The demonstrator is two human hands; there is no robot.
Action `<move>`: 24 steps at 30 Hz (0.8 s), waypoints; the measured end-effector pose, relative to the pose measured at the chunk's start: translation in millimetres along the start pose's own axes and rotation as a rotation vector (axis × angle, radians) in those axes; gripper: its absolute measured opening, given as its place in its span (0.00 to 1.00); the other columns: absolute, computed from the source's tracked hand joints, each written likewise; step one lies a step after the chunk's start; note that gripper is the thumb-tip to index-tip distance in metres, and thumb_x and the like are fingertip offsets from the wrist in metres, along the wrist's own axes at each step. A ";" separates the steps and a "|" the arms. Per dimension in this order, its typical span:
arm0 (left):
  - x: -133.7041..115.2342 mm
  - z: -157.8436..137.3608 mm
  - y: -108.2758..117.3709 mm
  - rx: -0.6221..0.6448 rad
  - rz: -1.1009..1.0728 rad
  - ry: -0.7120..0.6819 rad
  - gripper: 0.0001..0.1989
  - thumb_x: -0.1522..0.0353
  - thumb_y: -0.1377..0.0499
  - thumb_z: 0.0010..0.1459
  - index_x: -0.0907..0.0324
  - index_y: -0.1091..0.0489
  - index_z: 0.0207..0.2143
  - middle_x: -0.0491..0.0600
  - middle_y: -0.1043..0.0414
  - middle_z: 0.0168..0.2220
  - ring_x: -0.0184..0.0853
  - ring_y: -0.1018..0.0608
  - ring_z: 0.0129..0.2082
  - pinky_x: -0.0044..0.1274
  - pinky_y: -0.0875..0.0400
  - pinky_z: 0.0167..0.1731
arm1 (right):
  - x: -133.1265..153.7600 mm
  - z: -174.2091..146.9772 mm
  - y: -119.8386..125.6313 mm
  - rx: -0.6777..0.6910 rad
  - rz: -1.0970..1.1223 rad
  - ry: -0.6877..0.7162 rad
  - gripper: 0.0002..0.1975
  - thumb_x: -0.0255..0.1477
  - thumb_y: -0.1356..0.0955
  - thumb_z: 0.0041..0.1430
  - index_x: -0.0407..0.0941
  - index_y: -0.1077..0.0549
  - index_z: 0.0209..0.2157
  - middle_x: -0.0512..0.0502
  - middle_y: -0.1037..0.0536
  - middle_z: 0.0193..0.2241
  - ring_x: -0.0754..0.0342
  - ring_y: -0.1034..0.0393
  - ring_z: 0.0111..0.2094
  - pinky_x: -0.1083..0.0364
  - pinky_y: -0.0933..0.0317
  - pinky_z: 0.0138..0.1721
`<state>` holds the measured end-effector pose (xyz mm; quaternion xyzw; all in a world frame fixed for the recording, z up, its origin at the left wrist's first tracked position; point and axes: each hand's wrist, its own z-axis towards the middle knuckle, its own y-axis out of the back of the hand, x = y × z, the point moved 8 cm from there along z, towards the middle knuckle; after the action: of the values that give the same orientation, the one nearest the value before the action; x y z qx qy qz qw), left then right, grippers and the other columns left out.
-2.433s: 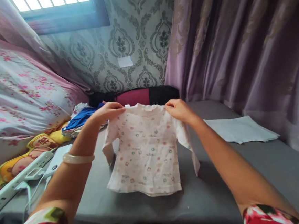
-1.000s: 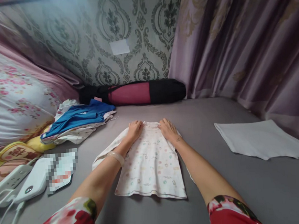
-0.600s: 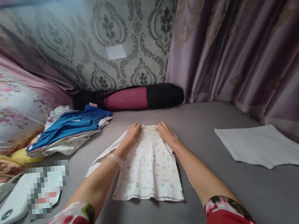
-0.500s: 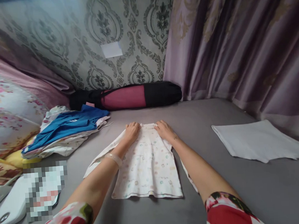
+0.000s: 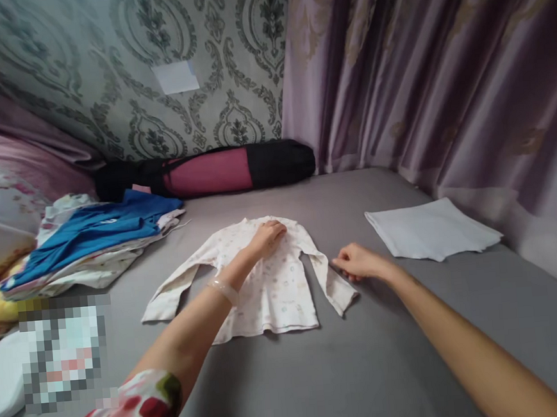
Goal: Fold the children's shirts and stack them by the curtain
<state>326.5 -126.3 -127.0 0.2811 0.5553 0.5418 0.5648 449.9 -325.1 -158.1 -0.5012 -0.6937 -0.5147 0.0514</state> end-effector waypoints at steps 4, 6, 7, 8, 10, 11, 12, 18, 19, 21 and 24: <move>-10.2 7.7 -18.7 -0.059 -0.069 -0.017 0.15 0.76 0.53 0.60 0.63 0.28 0.42 0.58 0.27 0.44 0.40 0.27 0.45 0.30 0.34 0.49 | -6.5 -29.0 -15.1 -0.049 -0.153 0.086 0.14 0.40 0.29 0.47 0.44 0.31 0.26 0.54 0.31 0.18 0.60 0.41 0.19 0.60 0.52 0.19; -9.4 6.8 -23.3 -0.119 -0.119 -0.004 0.17 0.76 0.54 0.60 0.63 0.28 0.44 0.58 0.27 0.46 0.40 0.28 0.47 0.31 0.34 0.51 | -2.4 -30.7 -18.3 -0.065 -0.183 0.153 0.12 0.37 0.29 0.46 0.44 0.31 0.26 0.54 0.31 0.19 0.60 0.41 0.21 0.60 0.52 0.21; -8.5 5.7 -24.6 -0.149 -0.147 0.000 0.17 0.77 0.54 0.60 0.63 0.28 0.45 0.58 0.27 0.47 0.40 0.28 0.48 0.31 0.34 0.52 | -0.6 -29.3 -20.1 -0.042 -0.175 0.169 0.10 0.36 0.30 0.46 0.44 0.31 0.26 0.54 0.31 0.20 0.60 0.41 0.22 0.60 0.52 0.22; -7.3 4.5 -25.6 -0.174 -0.172 0.003 0.18 0.77 0.54 0.59 0.63 0.28 0.45 0.58 0.27 0.48 0.40 0.28 0.49 0.32 0.35 0.53 | 1.3 -26.9 -21.1 -0.011 -0.156 0.179 0.09 0.34 0.30 0.46 0.43 0.31 0.25 0.54 0.31 0.20 0.60 0.41 0.22 0.60 0.51 0.22; -4.8 2.8 -28.0 -0.197 -0.212 0.006 0.18 0.77 0.53 0.59 0.63 0.28 0.46 0.57 0.27 0.49 0.40 0.29 0.51 0.32 0.35 0.54 | 4.6 -20.8 -17.8 0.028 -0.123 0.171 0.07 0.32 0.31 0.45 0.44 0.32 0.23 0.54 0.32 0.19 0.60 0.42 0.22 0.60 0.51 0.23; -3.6 2.6 -29.3 -0.197 -0.225 0.007 0.18 0.76 0.53 0.59 0.63 0.28 0.47 0.57 0.27 0.50 0.40 0.29 0.52 0.32 0.35 0.55 | 5.5 -17.4 -12.5 0.022 -0.119 0.156 0.06 0.30 0.31 0.44 0.44 0.33 0.23 0.54 0.33 0.19 0.60 0.42 0.22 0.60 0.52 0.22; -2.4 2.8 -30.5 -0.193 -0.234 0.009 0.18 0.76 0.53 0.59 0.62 0.28 0.47 0.57 0.27 0.50 0.40 0.29 0.52 0.32 0.36 0.55 | 5.9 -14.1 -5.1 -0.001 -0.122 0.135 0.05 0.29 0.32 0.43 0.44 0.33 0.22 0.55 0.34 0.18 0.60 0.43 0.21 0.60 0.52 0.22; -3.7 4.1 -32.7 -0.159 -0.213 -0.005 0.19 0.75 0.53 0.60 0.63 0.30 0.51 0.56 0.29 0.54 0.37 0.30 0.56 0.29 0.39 0.59 | 4.3 -3.2 75.5 -0.372 -0.160 0.044 0.05 0.25 0.33 0.44 0.46 0.36 0.21 0.56 0.38 0.16 0.59 0.44 0.20 0.59 0.53 0.22; -5.8 3.5 -32.8 -0.145 -0.194 -0.011 0.19 0.73 0.53 0.62 0.64 0.30 0.52 0.56 0.30 0.55 0.37 0.31 0.57 0.28 0.41 0.60 | 4.9 -3.1 90.8 -0.433 -0.166 0.050 0.04 0.26 0.33 0.45 0.46 0.35 0.22 0.55 0.38 0.17 0.58 0.43 0.21 0.59 0.53 0.23; -10.0 1.5 -33.4 -0.107 -0.143 -0.007 0.21 0.65 0.52 0.64 0.64 0.33 0.55 0.56 0.33 0.58 0.38 0.34 0.60 0.29 0.45 0.62 | 5.4 -4.3 120.4 -0.560 -0.170 0.065 0.02 0.26 0.33 0.47 0.45 0.32 0.25 0.54 0.36 0.19 0.57 0.41 0.22 0.58 0.50 0.25; -14.1 -1.7 -35.5 -0.037 -0.048 0.043 0.31 0.51 0.53 0.63 0.61 0.40 0.61 0.55 0.42 0.64 0.42 0.42 0.65 0.33 0.51 0.64 | 5.0 -4.3 148.7 -0.673 -0.163 0.123 0.07 0.27 0.33 0.50 0.44 0.28 0.34 0.52 0.33 0.21 0.56 0.41 0.23 0.57 0.49 0.26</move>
<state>338.4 -148.8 -155.5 0.2455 0.5640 0.5440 0.5707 556.7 -330.1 -54.7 -0.4013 -0.5185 -0.7461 -0.1163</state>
